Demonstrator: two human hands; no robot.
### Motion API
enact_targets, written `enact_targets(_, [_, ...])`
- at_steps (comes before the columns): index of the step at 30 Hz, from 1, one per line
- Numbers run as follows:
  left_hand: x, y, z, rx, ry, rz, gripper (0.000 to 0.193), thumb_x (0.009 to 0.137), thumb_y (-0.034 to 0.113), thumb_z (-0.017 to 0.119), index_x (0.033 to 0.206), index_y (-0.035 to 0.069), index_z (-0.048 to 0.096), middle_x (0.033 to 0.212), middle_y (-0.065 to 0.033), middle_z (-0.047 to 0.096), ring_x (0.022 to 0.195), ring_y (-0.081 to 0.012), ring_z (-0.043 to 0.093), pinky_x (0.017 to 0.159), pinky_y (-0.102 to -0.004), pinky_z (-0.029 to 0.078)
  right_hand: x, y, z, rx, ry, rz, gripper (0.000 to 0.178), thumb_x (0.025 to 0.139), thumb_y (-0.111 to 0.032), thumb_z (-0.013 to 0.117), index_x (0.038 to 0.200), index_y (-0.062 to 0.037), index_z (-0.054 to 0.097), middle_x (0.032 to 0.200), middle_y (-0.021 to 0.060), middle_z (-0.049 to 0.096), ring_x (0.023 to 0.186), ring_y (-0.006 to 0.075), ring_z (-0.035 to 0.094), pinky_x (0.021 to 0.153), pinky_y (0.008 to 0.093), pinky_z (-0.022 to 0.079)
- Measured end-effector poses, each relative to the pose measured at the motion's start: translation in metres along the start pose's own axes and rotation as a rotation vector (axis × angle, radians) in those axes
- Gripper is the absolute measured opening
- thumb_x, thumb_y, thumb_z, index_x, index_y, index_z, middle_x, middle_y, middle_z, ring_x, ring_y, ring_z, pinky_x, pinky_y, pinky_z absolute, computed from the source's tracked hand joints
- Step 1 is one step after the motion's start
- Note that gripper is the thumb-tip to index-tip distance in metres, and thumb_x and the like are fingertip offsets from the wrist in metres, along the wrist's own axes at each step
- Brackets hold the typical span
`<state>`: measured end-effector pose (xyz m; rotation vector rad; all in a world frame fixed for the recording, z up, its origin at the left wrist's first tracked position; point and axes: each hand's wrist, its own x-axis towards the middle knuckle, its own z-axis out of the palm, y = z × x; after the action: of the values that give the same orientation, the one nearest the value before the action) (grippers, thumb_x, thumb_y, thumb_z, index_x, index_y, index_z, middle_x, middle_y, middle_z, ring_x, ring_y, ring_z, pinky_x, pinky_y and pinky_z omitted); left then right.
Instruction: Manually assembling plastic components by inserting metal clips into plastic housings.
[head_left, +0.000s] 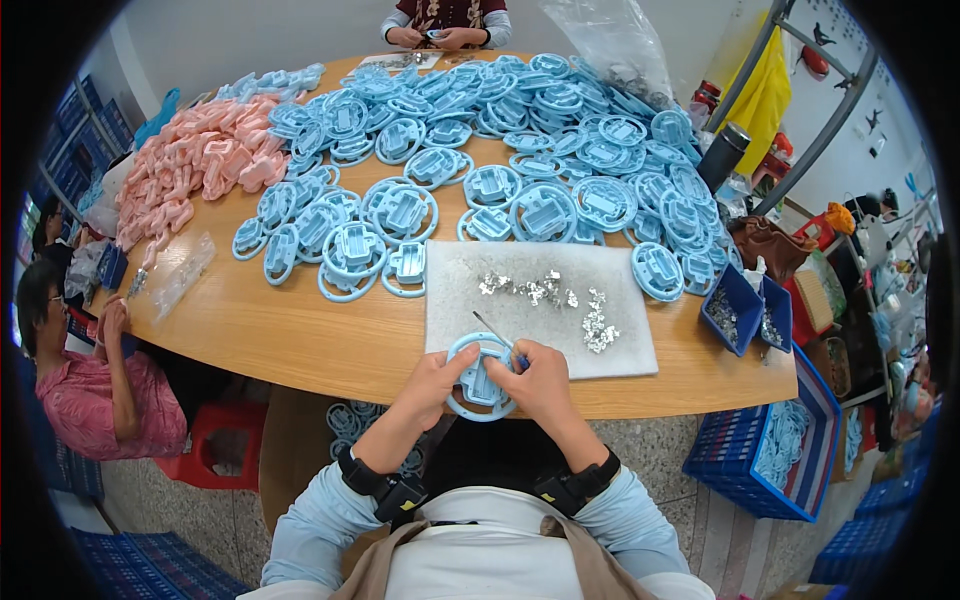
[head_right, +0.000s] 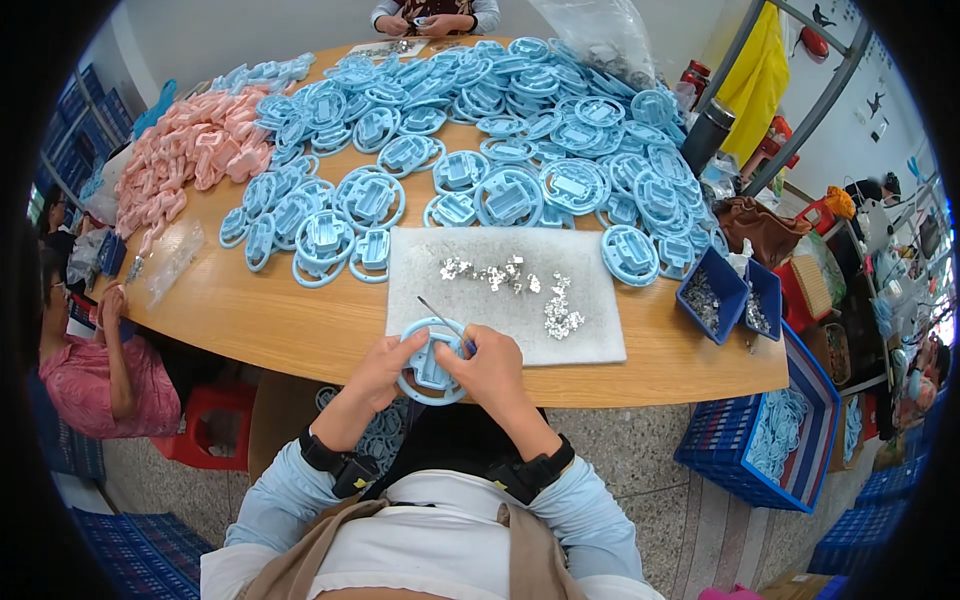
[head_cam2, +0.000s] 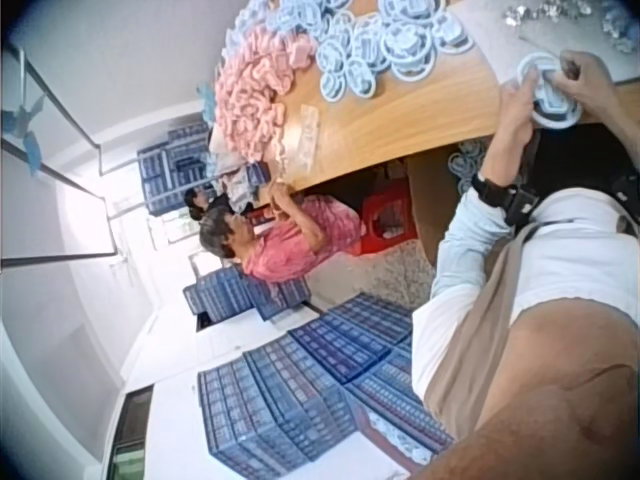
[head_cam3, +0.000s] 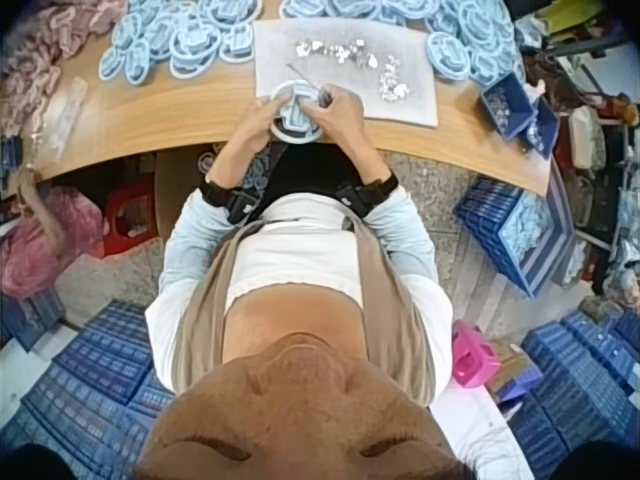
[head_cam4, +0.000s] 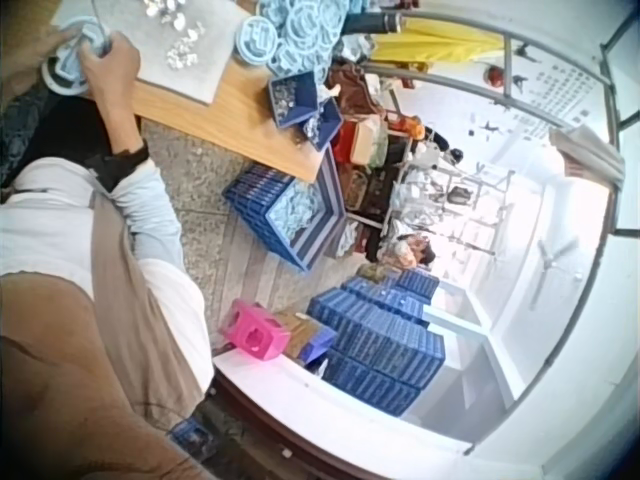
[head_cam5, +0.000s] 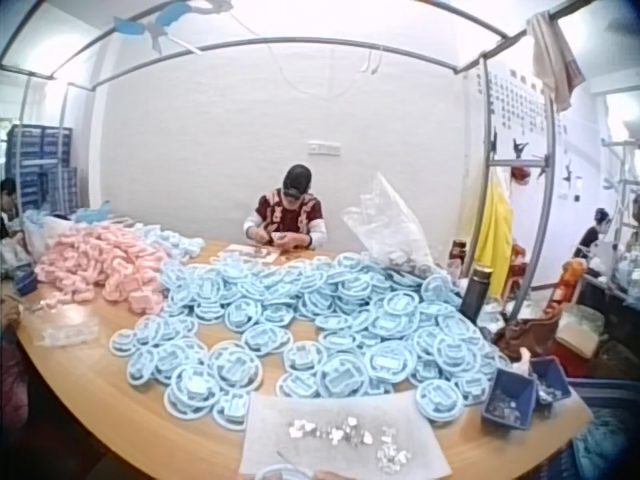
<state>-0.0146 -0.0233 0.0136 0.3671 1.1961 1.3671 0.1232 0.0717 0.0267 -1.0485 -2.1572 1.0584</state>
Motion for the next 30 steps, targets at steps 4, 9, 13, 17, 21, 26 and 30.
enact_targets(4, [0.001,-0.002,0.001,-0.017,0.032,-0.018,0.037,0.091,0.033,0.060,0.099,-0.003,0.061,0.083,-0.0080,0.066,0.071,-0.0141,0.065,0.060,-0.0268,0.055,0.000,0.001,0.001,-0.029,-0.021,0.029,0.042,0.066,-0.036,0.070,0.053,-0.0028,0.048,0.048,0.0108,0.048,0.044,0.0254,0.047,0.045,0.0369,0.037])
enact_targets(9, [0.011,-0.009,-0.004,-0.100,0.017,-0.015,0.036,0.090,0.031,0.062,0.099,-0.003,0.060,0.086,-0.0090,0.066,0.074,-0.0147,0.065,0.063,-0.0285,0.056,0.004,0.011,0.005,-0.097,0.156,-0.154,0.034,0.077,-0.033,0.067,0.065,-0.0041,0.053,0.062,0.0114,0.056,0.050,0.0290,0.053,0.048,0.0388,0.041])
enact_targets(13, [0.009,-0.012,0.004,-0.168,0.106,-0.002,0.035,0.089,0.030,0.063,0.100,-0.003,0.060,0.090,-0.0100,0.065,0.079,-0.0159,0.065,0.067,-0.0308,0.056,-0.005,0.010,-0.004,-0.165,0.206,-0.231,0.013,0.087,-0.019,0.060,0.086,-0.0057,0.061,0.068,0.0117,0.058,0.056,0.0302,0.056,0.052,0.0376,0.043])
enact_targets(17, [0.009,-0.016,0.004,-0.212,0.111,0.015,0.035,0.089,0.029,0.063,0.101,-0.003,0.059,0.092,-0.0103,0.065,0.081,-0.0169,0.065,0.069,-0.0320,0.057,-0.034,0.008,-0.008,-0.251,0.051,-0.303,0.031,0.086,-0.012,0.057,0.117,-0.0128,0.058,0.071,0.0105,0.058,0.059,0.0300,0.059,0.053,0.0390,0.045])
enact_targets(21, [0.005,-0.012,0.009,-0.194,0.129,0.010,0.033,0.089,0.028,0.063,0.101,-0.003,0.059,0.093,-0.0104,0.065,0.081,-0.0174,0.065,0.069,-0.0318,0.057,-0.048,0.012,-0.003,-0.352,-0.001,-0.333,0.047,0.083,-0.010,0.058,0.129,-0.0173,0.052,0.071,0.0086,0.058,0.058,0.0284,0.059,0.050,0.0391,0.047])
enact_targets(26, [0.008,-0.015,0.007,-0.198,0.166,0.013,0.034,0.088,0.028,0.064,0.102,-0.002,0.059,0.093,-0.0103,0.065,0.081,-0.0172,0.065,0.069,-0.0311,0.056,-0.049,0.012,-0.001,-0.358,0.025,-0.353,0.047,0.081,-0.009,0.059,0.127,-0.0153,0.054,0.067,0.0089,0.057,0.053,0.0274,0.058,0.047,0.0391,0.045])
enact_targets(30, [0.009,-0.016,0.007,-0.188,0.155,0.011,0.035,0.088,0.028,0.065,0.103,-0.002,0.059,0.093,-0.0100,0.065,0.080,-0.0170,0.065,0.070,-0.0314,0.056,-0.051,0.014,0.000,-0.337,0.037,-0.357,0.045,0.081,-0.008,0.058,0.125,-0.0142,0.055,0.062,0.0093,0.056,0.051,0.0279,0.057,0.047,0.0397,0.045])
